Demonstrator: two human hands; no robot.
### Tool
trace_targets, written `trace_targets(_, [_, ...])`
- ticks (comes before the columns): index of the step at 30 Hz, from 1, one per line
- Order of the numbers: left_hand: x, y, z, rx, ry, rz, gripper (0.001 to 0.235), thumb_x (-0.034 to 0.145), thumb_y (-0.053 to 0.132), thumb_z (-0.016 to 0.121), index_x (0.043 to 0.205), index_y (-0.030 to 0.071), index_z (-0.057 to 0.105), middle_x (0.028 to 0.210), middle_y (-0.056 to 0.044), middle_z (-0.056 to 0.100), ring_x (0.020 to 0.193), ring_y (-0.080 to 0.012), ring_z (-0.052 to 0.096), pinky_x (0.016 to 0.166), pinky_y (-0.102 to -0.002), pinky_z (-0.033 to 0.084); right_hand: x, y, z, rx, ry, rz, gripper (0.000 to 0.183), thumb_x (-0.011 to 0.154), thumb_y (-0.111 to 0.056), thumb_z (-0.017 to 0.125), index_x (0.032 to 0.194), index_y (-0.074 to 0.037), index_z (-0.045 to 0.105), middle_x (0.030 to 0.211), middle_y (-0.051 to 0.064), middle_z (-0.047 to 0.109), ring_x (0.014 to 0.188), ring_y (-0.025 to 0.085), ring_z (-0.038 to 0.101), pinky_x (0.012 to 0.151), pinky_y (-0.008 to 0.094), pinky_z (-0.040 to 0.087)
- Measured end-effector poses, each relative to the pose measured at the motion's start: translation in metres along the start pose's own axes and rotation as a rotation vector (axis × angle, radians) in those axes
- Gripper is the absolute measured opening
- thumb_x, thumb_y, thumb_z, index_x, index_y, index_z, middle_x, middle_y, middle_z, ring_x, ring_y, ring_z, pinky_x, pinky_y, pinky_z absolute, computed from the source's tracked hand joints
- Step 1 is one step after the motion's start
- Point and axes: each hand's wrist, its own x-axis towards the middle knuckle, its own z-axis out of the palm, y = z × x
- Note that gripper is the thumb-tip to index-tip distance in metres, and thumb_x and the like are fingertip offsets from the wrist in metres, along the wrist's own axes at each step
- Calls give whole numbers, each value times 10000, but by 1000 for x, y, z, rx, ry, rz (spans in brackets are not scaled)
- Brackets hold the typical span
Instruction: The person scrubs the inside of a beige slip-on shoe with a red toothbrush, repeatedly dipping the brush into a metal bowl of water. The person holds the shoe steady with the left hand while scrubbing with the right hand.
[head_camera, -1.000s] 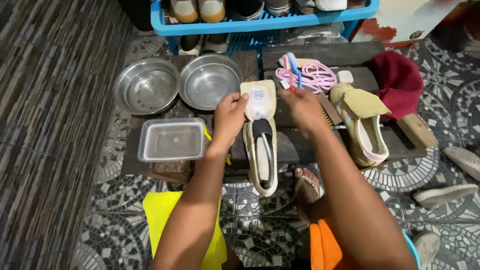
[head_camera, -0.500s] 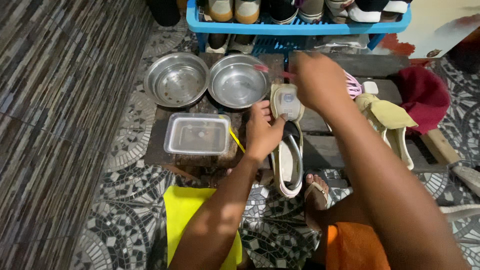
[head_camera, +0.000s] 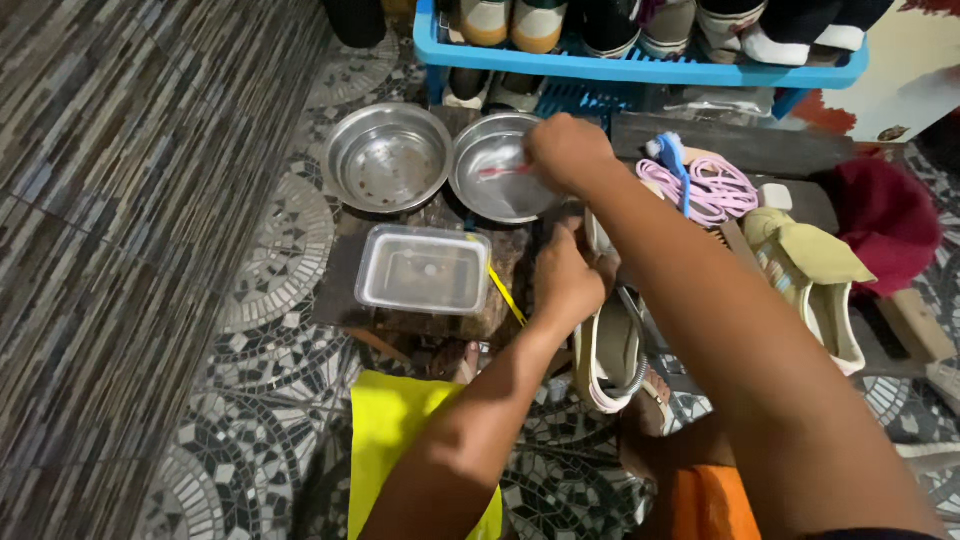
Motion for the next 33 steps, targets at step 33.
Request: trace_targets(33, [24, -18, 17, 16, -5, -62, 269, 912, 338, 696, 1071, 120, 698, 1042, -124, 818, 1039, -393, 737, 882, -501, 508, -43, 20, -2, 105, 322, -70, 360, 1046, -180, 597, 1376, -144, 458, 1024, 263, 639, 717, 551, 684, 519, 630, 536])
